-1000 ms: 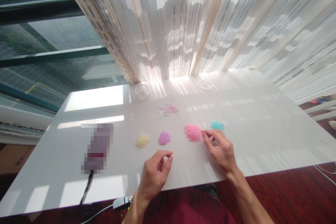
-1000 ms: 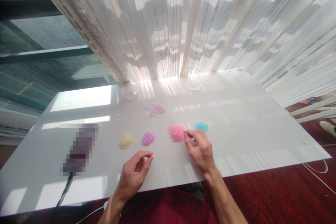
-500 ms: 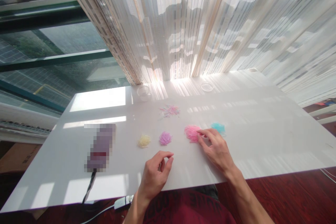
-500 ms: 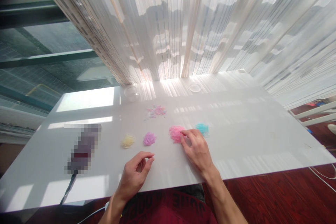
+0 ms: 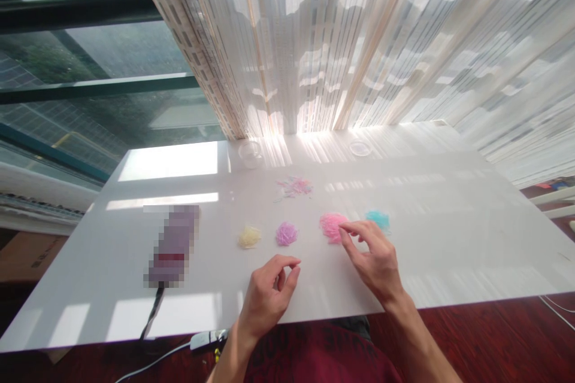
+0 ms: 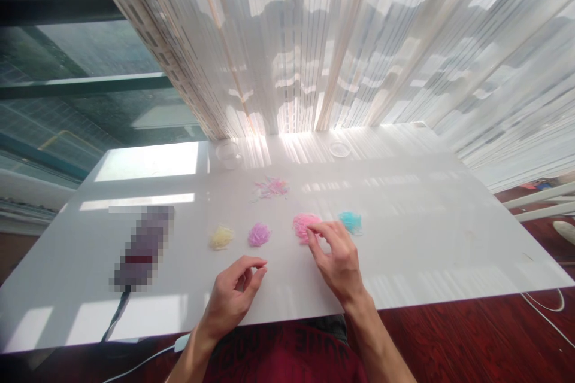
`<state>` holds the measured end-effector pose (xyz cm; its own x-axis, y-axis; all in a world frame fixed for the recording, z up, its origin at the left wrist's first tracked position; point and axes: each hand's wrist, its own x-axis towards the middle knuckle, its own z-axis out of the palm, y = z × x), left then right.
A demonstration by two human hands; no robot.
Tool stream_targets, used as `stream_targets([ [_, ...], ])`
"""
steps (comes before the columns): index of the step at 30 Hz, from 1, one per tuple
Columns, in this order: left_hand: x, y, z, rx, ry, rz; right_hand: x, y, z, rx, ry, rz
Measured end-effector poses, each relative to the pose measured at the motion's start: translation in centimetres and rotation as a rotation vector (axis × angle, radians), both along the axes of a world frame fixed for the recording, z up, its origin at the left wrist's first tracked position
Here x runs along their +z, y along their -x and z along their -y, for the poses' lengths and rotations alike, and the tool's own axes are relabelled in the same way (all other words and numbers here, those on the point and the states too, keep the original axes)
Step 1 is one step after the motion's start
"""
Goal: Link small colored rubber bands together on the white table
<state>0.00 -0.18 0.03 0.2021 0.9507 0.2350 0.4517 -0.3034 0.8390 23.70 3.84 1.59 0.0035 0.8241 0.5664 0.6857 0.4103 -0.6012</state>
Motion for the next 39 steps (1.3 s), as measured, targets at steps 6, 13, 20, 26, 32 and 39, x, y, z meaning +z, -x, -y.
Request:
stream_targets([
  [6,0.0,0.2,0.1,0.03,0.0,0.049,-0.1,5.7,0.3,0.136,0.066,-0.111],
  [13,0.4,0.3,0.1,0.048,-0.021,0.104,-1.7,8.6,-0.8,0.118,0.121,-0.072],
  [20,0.4,0.4,0.0,0.044,-0.062,0.108,-1.9,8.2,-0.3,0.126,0.149,-0.037],
  [26,0.5,0.3,-0.6,0.158,-0.294,-0.044,-2.1,7.5,0.1,0.096,0.154,-0.03],
  [32,1.1,0.6,-2.9,0.106,-0.418,-0.206,-2.2,8.0,0.0,0.097,0.125,-0.039],
  [39,0.0,0.3,-4.7,0.044,-0.411,-0.381,-1.8,8.0,1.0,0.074,0.086,-0.028],
])
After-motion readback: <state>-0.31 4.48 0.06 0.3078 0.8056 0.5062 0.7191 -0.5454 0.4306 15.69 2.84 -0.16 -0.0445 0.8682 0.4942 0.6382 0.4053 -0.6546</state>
